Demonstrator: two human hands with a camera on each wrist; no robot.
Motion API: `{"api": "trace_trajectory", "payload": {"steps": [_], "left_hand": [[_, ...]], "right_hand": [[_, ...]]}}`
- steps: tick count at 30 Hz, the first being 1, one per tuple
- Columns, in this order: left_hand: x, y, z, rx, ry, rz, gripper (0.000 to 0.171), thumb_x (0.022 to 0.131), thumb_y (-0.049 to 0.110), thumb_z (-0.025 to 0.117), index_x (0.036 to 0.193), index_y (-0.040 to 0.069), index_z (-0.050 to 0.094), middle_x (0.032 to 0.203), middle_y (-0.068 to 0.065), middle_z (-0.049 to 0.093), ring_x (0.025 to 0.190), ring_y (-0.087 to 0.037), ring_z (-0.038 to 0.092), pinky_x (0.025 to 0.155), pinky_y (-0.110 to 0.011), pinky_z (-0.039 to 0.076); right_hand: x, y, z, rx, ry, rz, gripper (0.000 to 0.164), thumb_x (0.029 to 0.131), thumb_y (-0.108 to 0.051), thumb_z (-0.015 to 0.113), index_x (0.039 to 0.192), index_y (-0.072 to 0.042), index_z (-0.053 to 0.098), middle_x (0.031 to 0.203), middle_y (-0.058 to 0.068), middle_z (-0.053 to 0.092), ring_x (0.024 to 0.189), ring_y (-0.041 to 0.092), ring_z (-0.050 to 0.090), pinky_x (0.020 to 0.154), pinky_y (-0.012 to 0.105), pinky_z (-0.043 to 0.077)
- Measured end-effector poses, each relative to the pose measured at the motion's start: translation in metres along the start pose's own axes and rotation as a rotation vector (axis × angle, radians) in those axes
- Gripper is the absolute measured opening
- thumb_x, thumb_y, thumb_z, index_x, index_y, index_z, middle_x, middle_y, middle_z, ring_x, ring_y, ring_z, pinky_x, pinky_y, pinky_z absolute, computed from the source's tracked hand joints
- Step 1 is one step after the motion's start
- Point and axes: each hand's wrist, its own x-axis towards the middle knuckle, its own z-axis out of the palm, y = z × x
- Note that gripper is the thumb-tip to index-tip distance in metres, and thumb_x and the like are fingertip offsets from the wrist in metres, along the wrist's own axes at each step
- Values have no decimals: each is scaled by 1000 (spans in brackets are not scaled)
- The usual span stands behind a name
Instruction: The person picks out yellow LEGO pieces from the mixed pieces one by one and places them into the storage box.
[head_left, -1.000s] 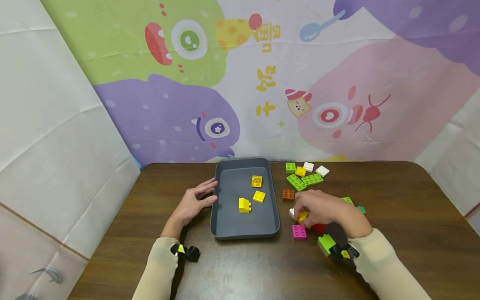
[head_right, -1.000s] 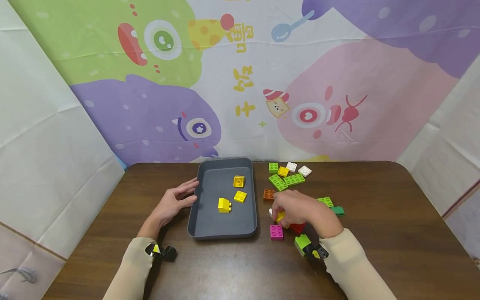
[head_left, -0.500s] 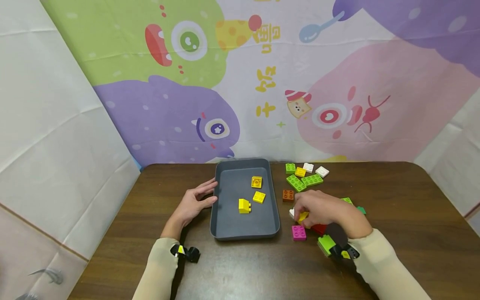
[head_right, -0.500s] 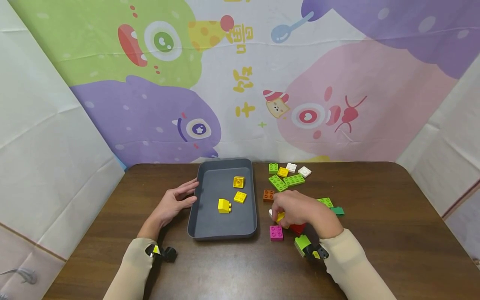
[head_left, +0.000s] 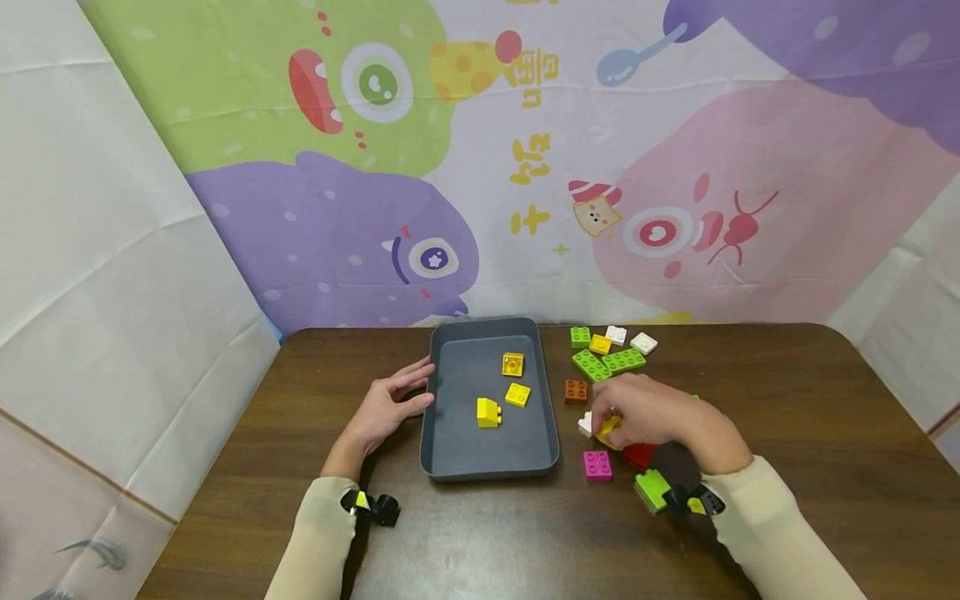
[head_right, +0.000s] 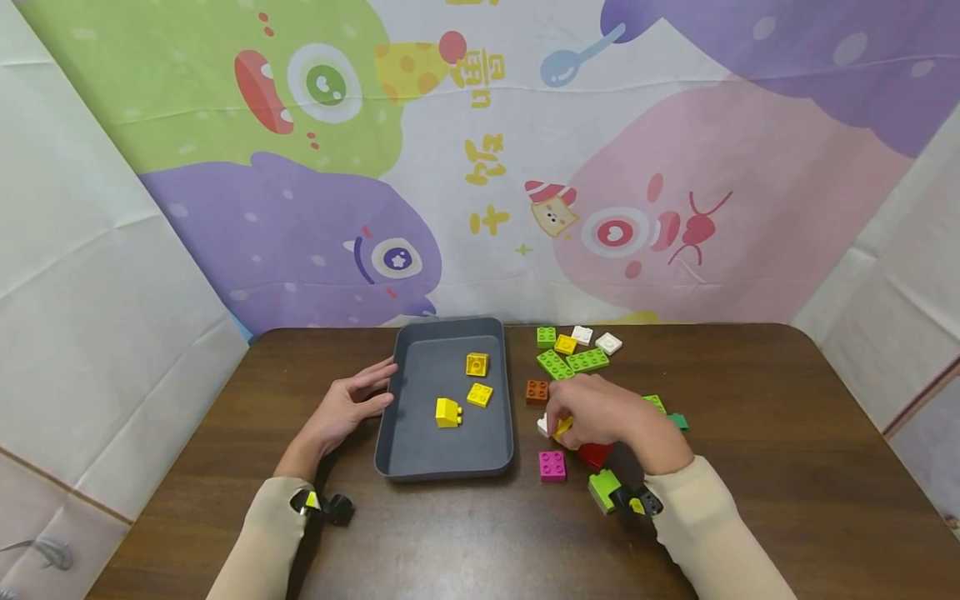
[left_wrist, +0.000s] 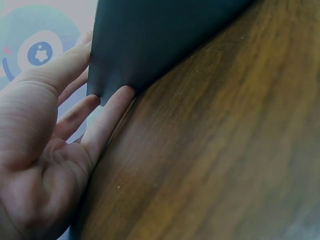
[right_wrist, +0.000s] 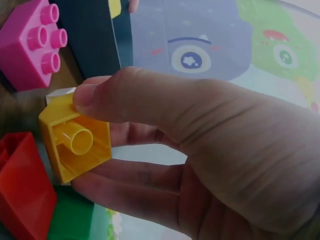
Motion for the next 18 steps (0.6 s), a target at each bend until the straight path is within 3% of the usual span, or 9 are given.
{"api": "trace_trajectory", "payload": {"steps": [11, 18], "left_hand": [[0, 0, 0, -5, 4, 5, 61, 91, 22, 74, 146, 6, 52, 163, -6, 37, 140, -33, 45, 87, -17, 57], [0, 1, 0, 6, 7, -2, 62, 90, 24, 74, 146, 7, 52, 163, -4, 37, 140, -32, 45, 87, -16, 56]], "right_hand": [[-6, 2, -8, -36, 52, -43, 14, 79, -12, 83, 91, -18, 80, 90, -6, 65, 85, 15, 61, 79, 38, 59], [-12, 3, -13, -35, 81, -14, 17, 79, -11, 83, 92, -21, 81, 100, -5, 66, 93, 21, 61, 84, 43, 60]]}}
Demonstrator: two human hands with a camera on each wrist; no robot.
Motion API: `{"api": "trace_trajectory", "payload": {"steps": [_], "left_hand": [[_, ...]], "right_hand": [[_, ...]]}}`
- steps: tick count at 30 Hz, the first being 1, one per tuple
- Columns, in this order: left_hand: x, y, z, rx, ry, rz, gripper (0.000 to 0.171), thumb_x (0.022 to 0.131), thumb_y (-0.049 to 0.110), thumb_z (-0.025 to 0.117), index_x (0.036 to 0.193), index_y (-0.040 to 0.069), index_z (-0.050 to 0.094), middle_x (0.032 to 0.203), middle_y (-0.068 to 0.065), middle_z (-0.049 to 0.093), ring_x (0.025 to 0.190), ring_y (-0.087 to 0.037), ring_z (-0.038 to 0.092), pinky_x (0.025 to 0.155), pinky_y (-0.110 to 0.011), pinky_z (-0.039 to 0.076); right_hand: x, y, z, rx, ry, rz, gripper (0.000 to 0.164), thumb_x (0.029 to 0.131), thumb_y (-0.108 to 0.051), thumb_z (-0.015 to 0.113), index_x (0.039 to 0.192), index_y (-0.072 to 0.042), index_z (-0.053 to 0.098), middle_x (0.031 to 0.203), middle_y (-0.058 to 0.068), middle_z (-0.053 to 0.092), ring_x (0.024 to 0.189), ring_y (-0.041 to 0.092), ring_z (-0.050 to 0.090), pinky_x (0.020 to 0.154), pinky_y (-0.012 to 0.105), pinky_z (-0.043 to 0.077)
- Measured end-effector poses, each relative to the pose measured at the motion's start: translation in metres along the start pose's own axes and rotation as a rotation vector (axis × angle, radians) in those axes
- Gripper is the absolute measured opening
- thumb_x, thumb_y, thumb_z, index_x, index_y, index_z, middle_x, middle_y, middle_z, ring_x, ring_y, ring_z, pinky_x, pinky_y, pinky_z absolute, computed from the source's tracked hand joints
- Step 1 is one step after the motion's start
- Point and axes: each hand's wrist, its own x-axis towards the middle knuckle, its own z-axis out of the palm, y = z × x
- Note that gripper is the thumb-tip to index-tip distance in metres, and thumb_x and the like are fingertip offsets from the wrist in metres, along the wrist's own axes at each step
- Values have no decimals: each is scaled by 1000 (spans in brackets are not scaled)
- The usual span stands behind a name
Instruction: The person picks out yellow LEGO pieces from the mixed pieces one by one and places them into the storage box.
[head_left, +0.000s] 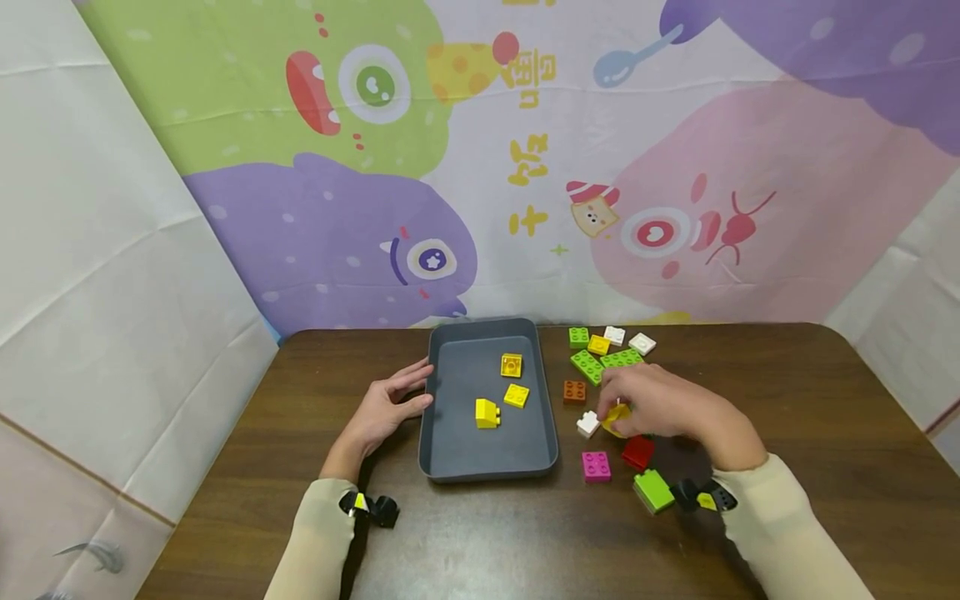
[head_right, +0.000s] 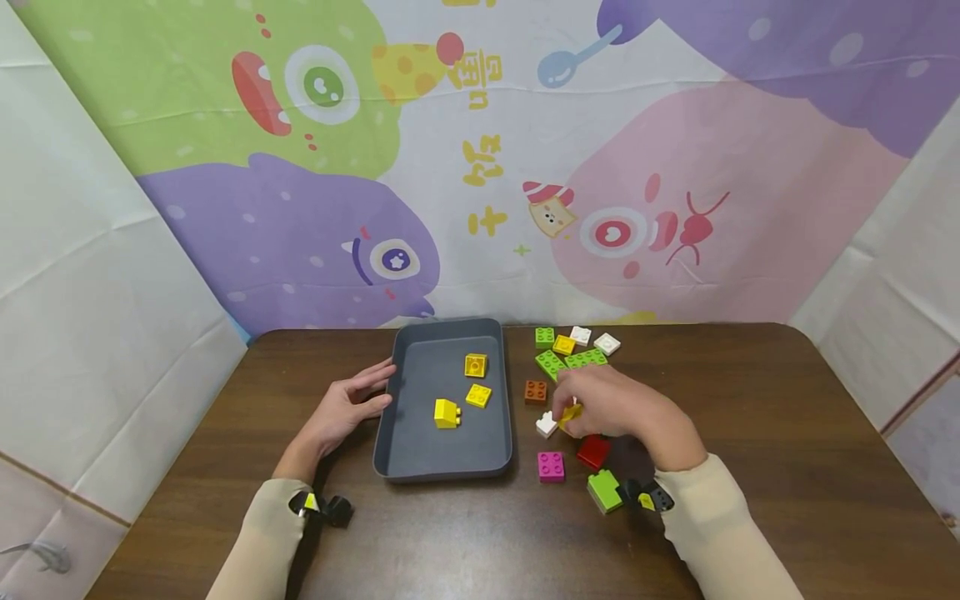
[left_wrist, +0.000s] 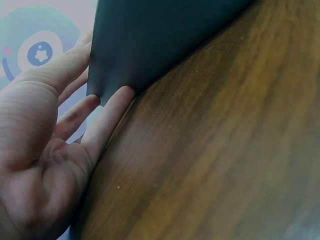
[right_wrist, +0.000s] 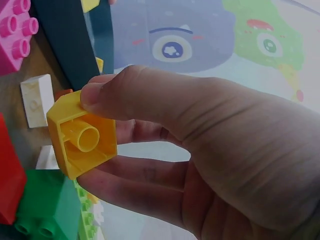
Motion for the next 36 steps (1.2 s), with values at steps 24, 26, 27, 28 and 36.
{"api": "trace_trajectory", "payload": {"steps": [24, 26, 27, 28, 36], "left_hand": [[0, 1, 1, 2, 0, 8, 61, 91, 23, 74, 146, 5, 52, 162, -7, 37, 142, -35, 43, 88, -16, 55], [1, 0, 0, 5, -2, 5, 62, 91, 24, 74, 146, 6, 52, 163, -6, 37, 142, -33, 43, 89, -17, 55], [1, 0, 0, 6, -1, 3, 62, 91, 25, 74, 146, 6, 52, 162, -6, 37, 142, -32, 43, 90, -18, 55], [1, -1, 0, 6, -1, 0, 62, 91, 25, 74, 146, 6, 53, 162, -5, 37, 142, -31, 43, 91, -19, 55], [0, 0, 0, 7, -5, 1, 61, 91, 25, 73, 146, 7, 52, 163, -6, 37, 143, -31, 42, 92, -21, 56]], "right_hand": [[7, 7, -1, -123, 192, -85, 14, 79, -14, 84, 93, -16, 82, 91, -1, 64, 73, 18, 59, 65, 28, 55], [8, 8, 0, -132, 209, -88, 15, 79, -15, 84, 93, -16, 82, 91, -1, 63, 73, 17, 59, 65, 28, 55], [9, 9, 0, -138, 216, -89, 15, 79, -15, 84, 94, -16, 82, 92, -1, 64, 74, 17, 59, 65, 29, 55], [9, 10, 0, -142, 224, -88, 15, 79, -15, 84, 94, -15, 82, 93, -1, 64, 74, 17, 59, 66, 30, 56], [11, 13, 3, -157, 269, -73, 16, 78, -14, 84, 94, -14, 81, 98, 2, 67, 79, 17, 63, 71, 36, 60]]}}
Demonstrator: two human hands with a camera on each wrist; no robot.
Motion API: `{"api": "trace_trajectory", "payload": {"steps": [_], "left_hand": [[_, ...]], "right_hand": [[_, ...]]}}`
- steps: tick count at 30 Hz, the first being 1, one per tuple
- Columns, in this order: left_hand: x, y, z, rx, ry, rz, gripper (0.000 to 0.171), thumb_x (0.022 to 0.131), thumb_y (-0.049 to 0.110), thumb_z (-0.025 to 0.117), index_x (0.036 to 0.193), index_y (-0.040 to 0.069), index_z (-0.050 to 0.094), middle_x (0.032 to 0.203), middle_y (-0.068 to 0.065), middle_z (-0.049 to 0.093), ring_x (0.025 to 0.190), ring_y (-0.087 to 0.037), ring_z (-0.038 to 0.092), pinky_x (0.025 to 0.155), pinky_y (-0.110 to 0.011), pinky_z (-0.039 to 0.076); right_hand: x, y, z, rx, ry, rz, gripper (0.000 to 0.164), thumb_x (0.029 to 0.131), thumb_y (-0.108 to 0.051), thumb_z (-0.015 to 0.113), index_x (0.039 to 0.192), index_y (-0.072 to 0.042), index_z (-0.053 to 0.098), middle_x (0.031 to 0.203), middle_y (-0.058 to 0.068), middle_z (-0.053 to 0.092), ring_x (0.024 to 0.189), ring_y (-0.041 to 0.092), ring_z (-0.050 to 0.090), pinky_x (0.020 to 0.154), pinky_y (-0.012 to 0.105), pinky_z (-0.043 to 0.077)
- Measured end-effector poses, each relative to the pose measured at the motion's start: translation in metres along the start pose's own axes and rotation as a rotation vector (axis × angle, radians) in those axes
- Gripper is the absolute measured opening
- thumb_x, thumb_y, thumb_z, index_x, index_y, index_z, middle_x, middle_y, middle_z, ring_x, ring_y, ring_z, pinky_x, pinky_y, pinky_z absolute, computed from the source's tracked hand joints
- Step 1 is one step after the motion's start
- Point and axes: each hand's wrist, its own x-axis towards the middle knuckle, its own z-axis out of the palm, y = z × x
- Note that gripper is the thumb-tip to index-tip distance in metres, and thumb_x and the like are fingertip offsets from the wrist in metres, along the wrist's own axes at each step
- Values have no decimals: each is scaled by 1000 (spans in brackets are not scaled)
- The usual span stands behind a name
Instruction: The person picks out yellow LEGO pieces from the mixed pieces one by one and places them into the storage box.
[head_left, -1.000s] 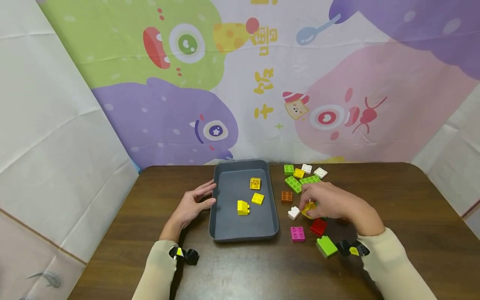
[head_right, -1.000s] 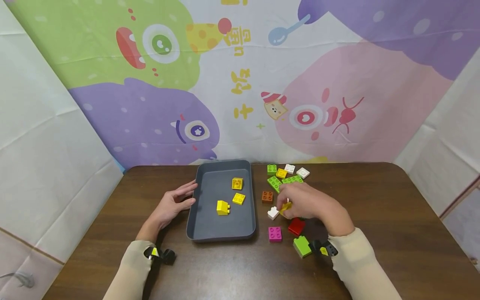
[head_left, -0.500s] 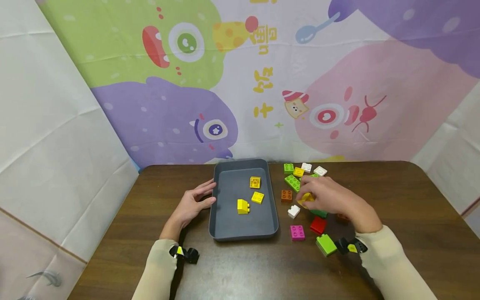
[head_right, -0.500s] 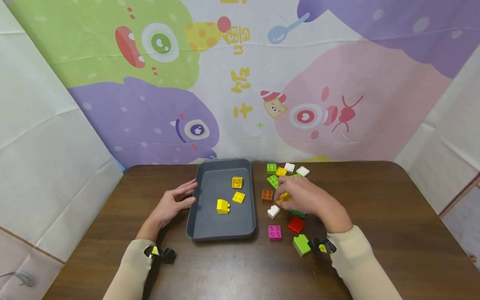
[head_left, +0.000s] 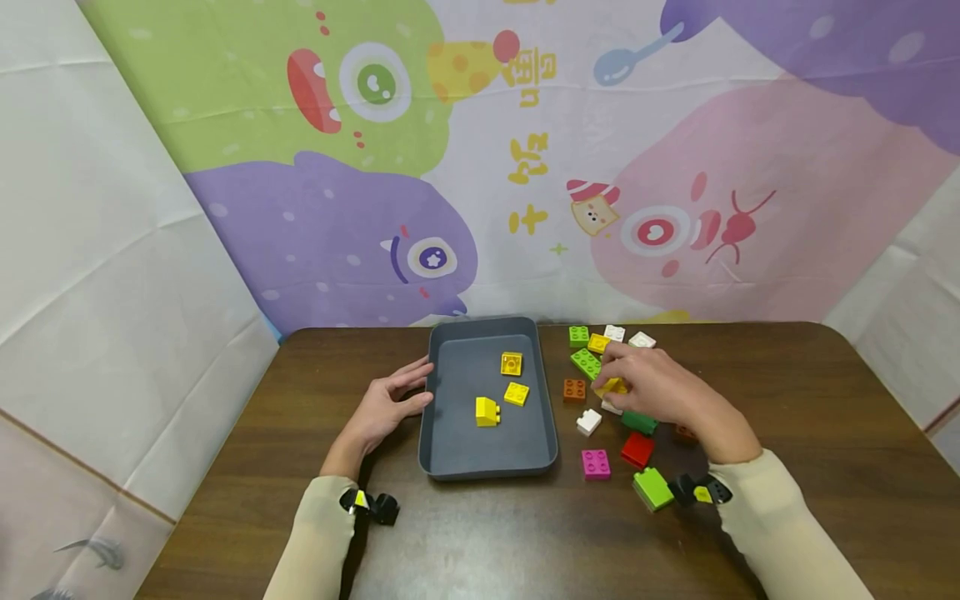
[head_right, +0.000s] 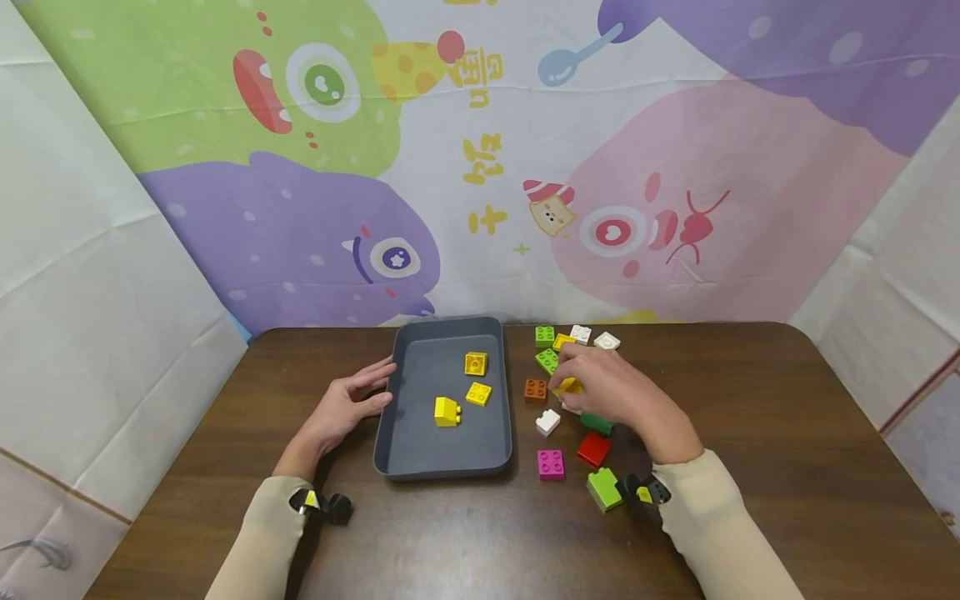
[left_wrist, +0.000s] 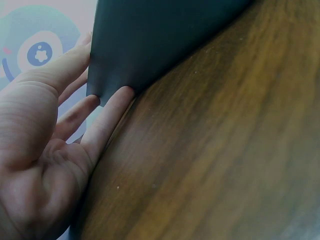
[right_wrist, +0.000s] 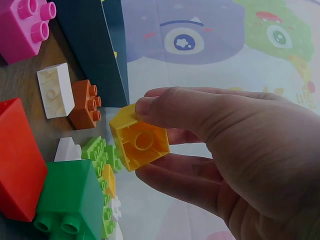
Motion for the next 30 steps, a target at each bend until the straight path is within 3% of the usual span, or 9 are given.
{"api": "trace_trajectory", "payload": {"steps": [12, 19, 30], "left_hand": [[0, -2, 2, -7, 15, -6, 62, 90, 25, 75, 145, 7, 54, 162, -4, 39, 140, -32, 46, 88, -15, 55], [-1, -3, 2, -6, 8, -6, 61, 91, 24, 74, 145, 7, 53, 162, -3, 38, 141, -32, 45, 90, -18, 56], [0, -1, 0, -4, -3, 2, 61, 92, 24, 72, 147, 6, 51, 163, -6, 36, 143, -32, 41, 93, -23, 56]], "right_hand": [[-2, 3, 1, 12, -18, 25, 18, 78, -13, 84, 96, -14, 81, 96, 1, 65, 77, 17, 61, 69, 34, 58], [-1, 0, 3, 9, 5, -6, 17, 77, -14, 85, 94, -14, 82, 95, 2, 66, 78, 18, 63, 70, 35, 59], [7, -4, -17, -27, 8, 5, 16, 78, -12, 84, 94, -17, 81, 96, 1, 64, 80, 19, 60, 70, 35, 57]]}}
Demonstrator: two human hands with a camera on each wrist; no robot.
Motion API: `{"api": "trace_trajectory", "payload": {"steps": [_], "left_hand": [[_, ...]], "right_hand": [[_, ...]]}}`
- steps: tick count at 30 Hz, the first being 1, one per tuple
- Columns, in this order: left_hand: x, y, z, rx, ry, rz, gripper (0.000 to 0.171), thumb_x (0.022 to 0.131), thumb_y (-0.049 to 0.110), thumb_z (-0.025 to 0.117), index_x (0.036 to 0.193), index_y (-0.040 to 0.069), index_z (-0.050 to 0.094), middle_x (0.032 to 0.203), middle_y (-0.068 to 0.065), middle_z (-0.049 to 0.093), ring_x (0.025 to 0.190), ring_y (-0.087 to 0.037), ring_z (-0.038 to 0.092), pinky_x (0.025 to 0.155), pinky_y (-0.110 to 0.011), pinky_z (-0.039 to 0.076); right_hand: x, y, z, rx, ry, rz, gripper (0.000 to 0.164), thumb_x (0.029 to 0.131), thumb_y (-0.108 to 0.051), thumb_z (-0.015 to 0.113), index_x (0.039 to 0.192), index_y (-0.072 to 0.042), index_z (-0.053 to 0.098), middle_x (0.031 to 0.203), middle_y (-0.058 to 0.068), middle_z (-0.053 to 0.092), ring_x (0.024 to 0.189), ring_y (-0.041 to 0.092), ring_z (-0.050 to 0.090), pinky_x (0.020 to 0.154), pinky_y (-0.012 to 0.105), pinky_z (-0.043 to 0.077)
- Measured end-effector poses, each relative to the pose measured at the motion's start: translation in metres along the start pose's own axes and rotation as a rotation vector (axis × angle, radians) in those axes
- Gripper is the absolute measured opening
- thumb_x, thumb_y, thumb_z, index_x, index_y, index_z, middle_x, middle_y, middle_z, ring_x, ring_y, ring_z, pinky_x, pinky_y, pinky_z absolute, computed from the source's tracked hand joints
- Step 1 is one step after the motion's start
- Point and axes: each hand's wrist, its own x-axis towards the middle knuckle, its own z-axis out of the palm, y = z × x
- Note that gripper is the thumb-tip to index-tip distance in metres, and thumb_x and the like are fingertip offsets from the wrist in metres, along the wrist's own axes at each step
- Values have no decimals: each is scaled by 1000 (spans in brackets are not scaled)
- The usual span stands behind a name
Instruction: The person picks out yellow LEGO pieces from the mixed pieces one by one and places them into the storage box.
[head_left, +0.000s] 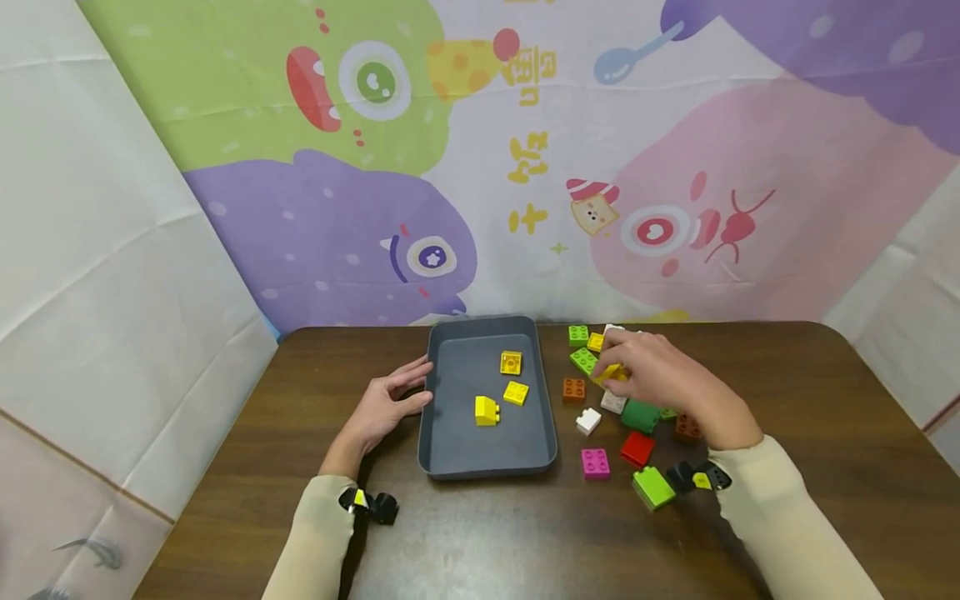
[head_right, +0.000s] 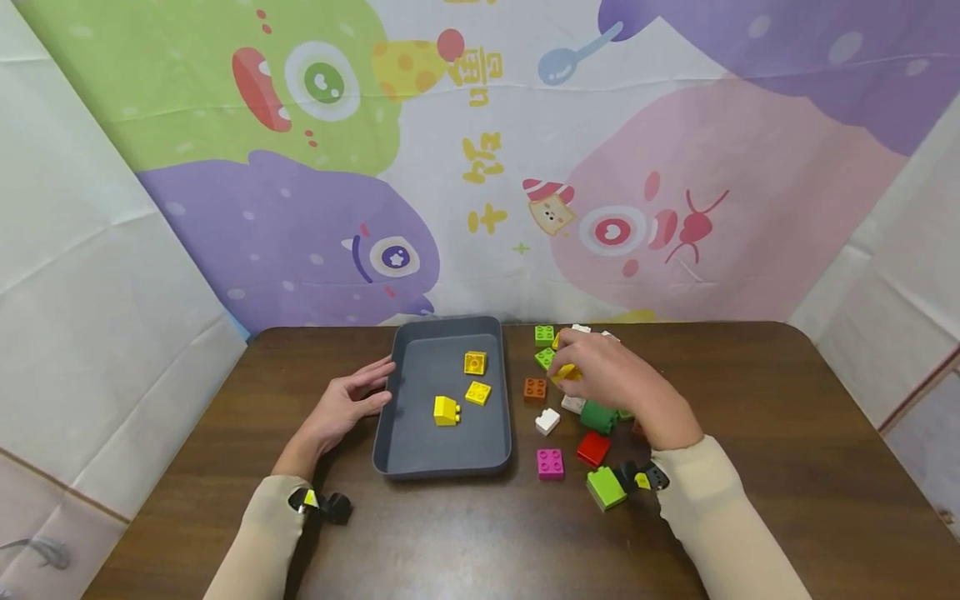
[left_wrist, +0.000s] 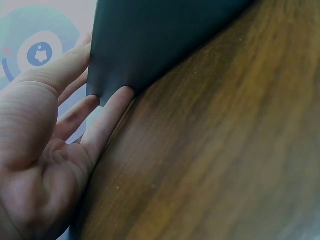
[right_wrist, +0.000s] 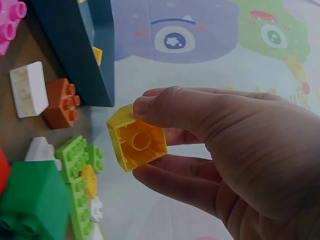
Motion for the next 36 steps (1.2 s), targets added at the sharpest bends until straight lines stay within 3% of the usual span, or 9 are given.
{"api": "trace_trajectory", "payload": {"steps": [8, 25, 36], "left_hand": [[0, 0, 0, -5, 0, 0, 61, 92, 22, 73, 146, 6, 51, 163, -6, 36, 143, -32, 42, 92, -21, 56], [-1, 1, 0, 9, 3, -9, 60, 92, 23, 72, 147, 8, 51, 163, -3, 37, 142, -31, 42, 95, -25, 55], [-1, 2, 0, 8, 3, -4, 60, 93, 23, 72, 147, 6, 51, 163, -6, 36, 143, -32, 42, 97, -31, 55]], "right_hand": [[6, -1, -11, 3, 13, -6, 16, 79, -14, 84, 94, -18, 82, 96, 1, 66, 79, 20, 61, 68, 33, 58], [25, -1, -9, 38, -42, 44, 19, 80, -15, 83, 100, -16, 81, 98, 3, 65, 83, 24, 61, 74, 36, 58], [39, -3, -4, 5, -20, 55, 14, 82, -16, 82, 96, -16, 82, 95, 3, 65, 83, 24, 62, 72, 38, 55]]}}
